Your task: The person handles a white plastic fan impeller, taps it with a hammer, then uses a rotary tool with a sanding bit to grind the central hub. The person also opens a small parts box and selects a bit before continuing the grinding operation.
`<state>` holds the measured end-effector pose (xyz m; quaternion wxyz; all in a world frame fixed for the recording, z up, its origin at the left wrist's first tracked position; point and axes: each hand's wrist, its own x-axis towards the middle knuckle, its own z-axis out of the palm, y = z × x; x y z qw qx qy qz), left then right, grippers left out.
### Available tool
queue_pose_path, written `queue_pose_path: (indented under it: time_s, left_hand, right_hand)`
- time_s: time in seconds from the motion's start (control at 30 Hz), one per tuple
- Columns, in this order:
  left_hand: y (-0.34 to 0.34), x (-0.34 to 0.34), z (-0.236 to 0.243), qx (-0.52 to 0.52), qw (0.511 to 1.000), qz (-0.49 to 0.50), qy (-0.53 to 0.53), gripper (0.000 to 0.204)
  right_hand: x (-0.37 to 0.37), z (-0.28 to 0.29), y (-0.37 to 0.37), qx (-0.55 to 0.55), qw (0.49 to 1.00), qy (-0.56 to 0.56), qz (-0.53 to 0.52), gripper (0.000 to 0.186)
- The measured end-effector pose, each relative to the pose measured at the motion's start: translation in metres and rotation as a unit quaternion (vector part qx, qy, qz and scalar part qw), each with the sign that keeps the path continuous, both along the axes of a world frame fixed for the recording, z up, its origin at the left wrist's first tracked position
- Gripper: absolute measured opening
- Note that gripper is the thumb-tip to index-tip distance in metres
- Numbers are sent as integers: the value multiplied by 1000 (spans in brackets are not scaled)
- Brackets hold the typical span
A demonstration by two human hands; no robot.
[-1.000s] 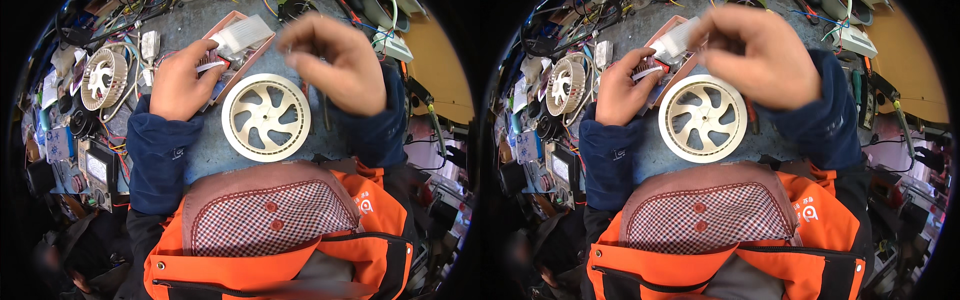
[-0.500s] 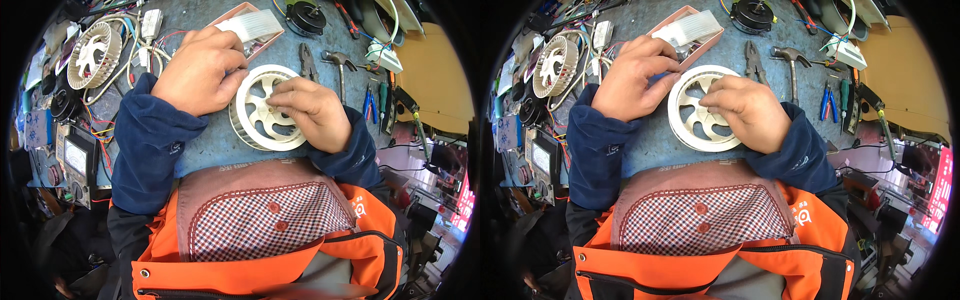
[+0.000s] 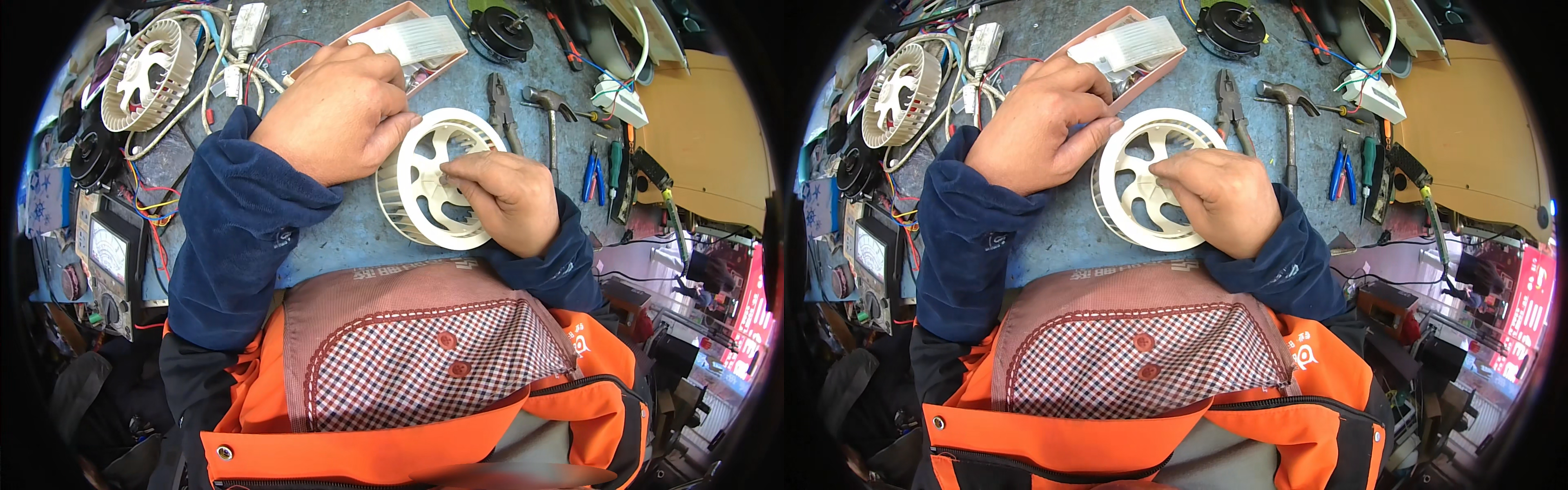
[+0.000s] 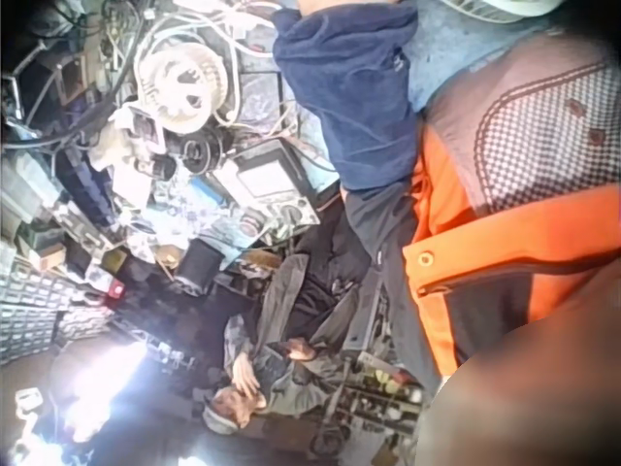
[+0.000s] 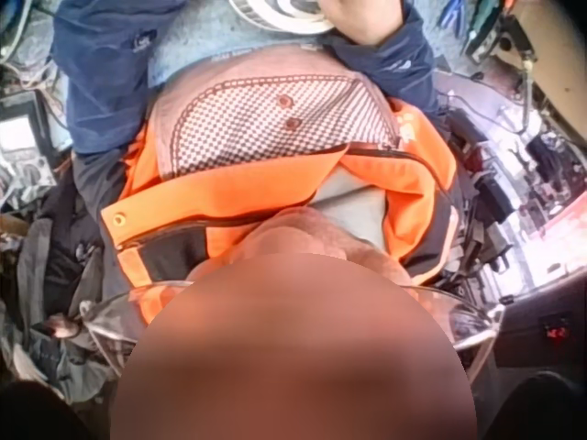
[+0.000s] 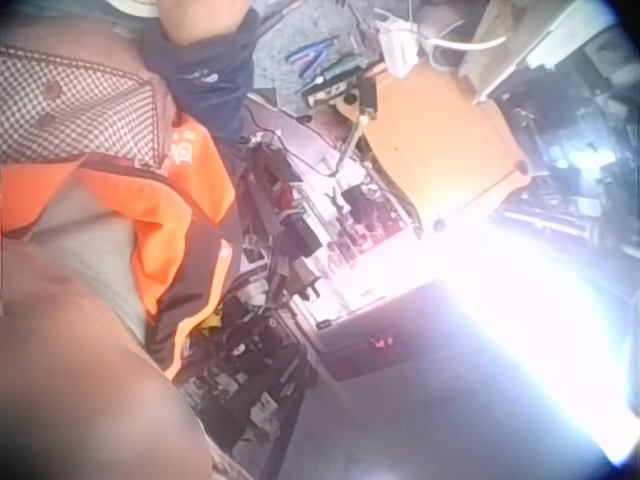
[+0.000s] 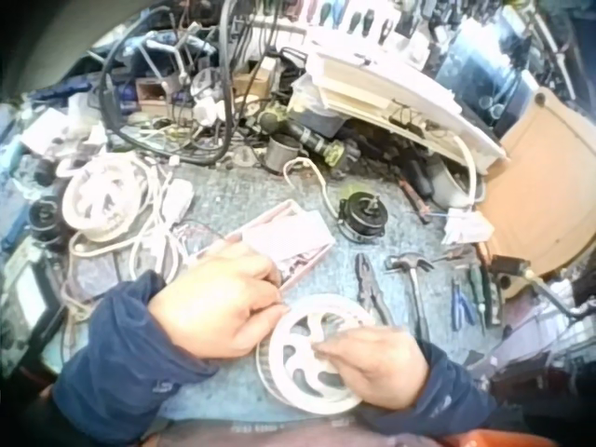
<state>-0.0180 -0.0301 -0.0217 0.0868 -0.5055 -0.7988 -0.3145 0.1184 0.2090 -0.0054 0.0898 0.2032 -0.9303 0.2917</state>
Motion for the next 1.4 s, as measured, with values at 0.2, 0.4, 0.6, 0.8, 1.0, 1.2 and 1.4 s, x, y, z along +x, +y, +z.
queue_pose_path:
  time_s: [0.2,0.4,0.6,0.8,1.0,1.2,1.4]
  left_hand:
    - [1,0,-2,-5,1000,4,-1,25]
    - [1,-1,-3,-4,1000,1,-5,27]
    - [0,-1,-3,-4,1000,-7,-11,22]
    - [0,-1,-2,-11,1000,-6,-11,22]
    - [0,-1,-3,-11,1000,-4,-16,22]
    - [0,-2,-3,-9,1000,-6,-13,23]
    - [0,-3,-3,-6,1000,-8,-21,24]
  right_hand:
    - [2,-1,1,-26,999,-39,-15,13]
    - [2,-1,0,-41,998,-44,-18,14]
    - [4,-4,2,-30,999,-36,-11,16]
    - [3,1,2,-23,998,-50,1,17]
    - [4,-4,2,-45,998,-34,-10,16]
    - [5,-2,-2,-33,999,-18,-7,17]
    - [5,-1,-6,-31,999,-14,-6,18]
